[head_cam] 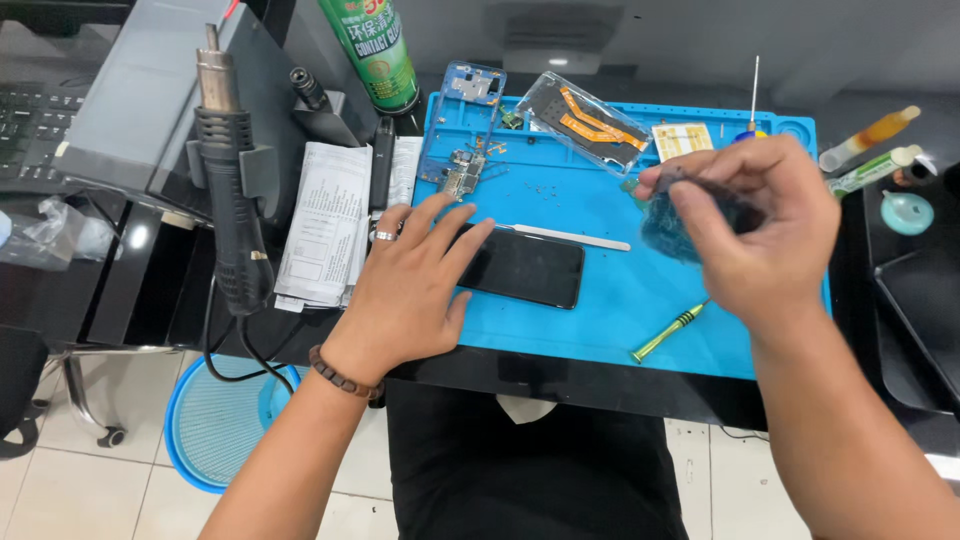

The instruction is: The person works on a disassembled smartphone at a cluttered workbench, using a metal spudger to pry and separate components. They then pick up a spray can and apply a cleaning agent to the phone's screen and edges before wiping it with a cloth.

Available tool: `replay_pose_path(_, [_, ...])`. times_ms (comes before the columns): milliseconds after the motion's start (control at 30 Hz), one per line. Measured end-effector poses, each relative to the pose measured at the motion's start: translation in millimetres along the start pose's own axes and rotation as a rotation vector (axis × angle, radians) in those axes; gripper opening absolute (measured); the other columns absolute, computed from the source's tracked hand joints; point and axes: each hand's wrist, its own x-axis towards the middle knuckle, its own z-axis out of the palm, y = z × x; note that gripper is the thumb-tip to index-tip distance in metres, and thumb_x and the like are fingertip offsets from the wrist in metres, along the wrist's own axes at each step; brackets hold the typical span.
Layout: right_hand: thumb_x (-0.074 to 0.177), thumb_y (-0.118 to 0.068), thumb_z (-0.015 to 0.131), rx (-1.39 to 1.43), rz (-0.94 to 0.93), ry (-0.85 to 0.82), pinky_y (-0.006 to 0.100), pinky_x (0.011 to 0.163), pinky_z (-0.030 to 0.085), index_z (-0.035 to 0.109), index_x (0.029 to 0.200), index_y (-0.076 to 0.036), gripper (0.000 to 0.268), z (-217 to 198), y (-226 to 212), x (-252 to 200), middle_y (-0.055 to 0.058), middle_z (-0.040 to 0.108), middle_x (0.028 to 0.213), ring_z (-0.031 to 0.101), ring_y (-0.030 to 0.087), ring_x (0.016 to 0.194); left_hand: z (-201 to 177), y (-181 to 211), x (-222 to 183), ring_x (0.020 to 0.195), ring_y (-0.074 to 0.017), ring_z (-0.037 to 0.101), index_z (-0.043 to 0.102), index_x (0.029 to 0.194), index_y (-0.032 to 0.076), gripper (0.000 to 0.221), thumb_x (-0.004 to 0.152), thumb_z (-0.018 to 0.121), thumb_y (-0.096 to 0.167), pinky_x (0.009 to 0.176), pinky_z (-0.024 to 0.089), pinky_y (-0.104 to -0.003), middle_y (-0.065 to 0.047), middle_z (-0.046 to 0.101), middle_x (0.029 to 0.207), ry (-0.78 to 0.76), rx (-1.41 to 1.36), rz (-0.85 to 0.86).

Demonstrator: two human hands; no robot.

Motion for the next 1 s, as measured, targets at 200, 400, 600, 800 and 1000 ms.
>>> replay_pose_path(200, [0.088, 0.008, 0.064, -0.582, -0.366, -0.194, 0.045, 0.082, 0.049, 0.058, 0.102, 0.003, 0.016, 0.2, 20.7, -9.9, 0.019, 0.064, 0.102, 0.062, 0.035, 0.093, 0.8, 8.8, -8.3, 0.094, -0.0329, 0.053, 0.059, 0.102, 0.001, 0.023, 0.083, 0.058, 0.014, 0.077, 0.042, -0.043, -0.013, 0.057, 0.095, 0.298, -0.096, -0.147])
replay_pose_path(400, [0.078, 0.0, 0.066, -0.86, -0.399, -0.278, 0.041, 0.076, 0.05, 0.062, 0.104, -0.004, 0.027, 7.8, 41.8, -10.7, 0.012, 0.062, 0.098, 0.06, 0.031, 0.089, 19.4, 39.3, -18.5, 0.088, -0.0361, 0.058, 0.057, 0.112, -0.007, 0.045, 0.088, 0.063, 0.03, 0.074, 0.046, -0.045, -0.021, 0.062, 0.092, 0.273, -0.073, -0.521])
replay_pose_path(600, [0.08, -0.015, 0.071, -0.865, -0.345, -0.454, 0.04, 0.079, 0.05, 0.057, 0.112, -0.003, 0.037, 19.8, 30.3, -11.3, 0.012, 0.056, 0.095, 0.06, 0.028, 0.093, 9.1, 53.9, -2.8, 0.095, -0.0468, 0.057, 0.049, 0.125, -0.015, 0.071, 0.083, 0.071, 0.037, 0.079, 0.044, -0.055, -0.035, 0.059, 0.097, 0.127, -0.131, -0.6])
replay_pose_path(800, [0.076, -0.02, 0.074, -1.048, -0.204, -0.634, 0.036, 0.082, 0.047, 0.061, 0.111, -0.006, 0.04, 17.5, 47.7, -14.3, 0.009, 0.061, 0.093, 0.06, 0.024, 0.095, 4.5, 53.8, 4.4, 0.093, -0.0476, 0.058, 0.044, 0.129, -0.015, 0.069, 0.081, 0.074, 0.025, 0.075, 0.047, -0.057, -0.035, 0.059, 0.096, 0.108, -0.221, -0.65])
replay_pose_path(1000, [0.068, -0.005, 0.075, -1.062, -0.116, -0.696, 0.035, 0.084, 0.046, 0.063, 0.11, -0.006, 0.043, 10.7, 65.0, -13.4, 0.009, 0.065, 0.094, 0.062, 0.024, 0.097, 17.2, 49.0, 0.8, 0.092, -0.0429, 0.056, 0.039, 0.132, -0.012, 0.071, 0.078, 0.075, 0.016, 0.072, 0.049, -0.054, -0.026, 0.057, 0.094, 0.171, -0.304, -0.703])
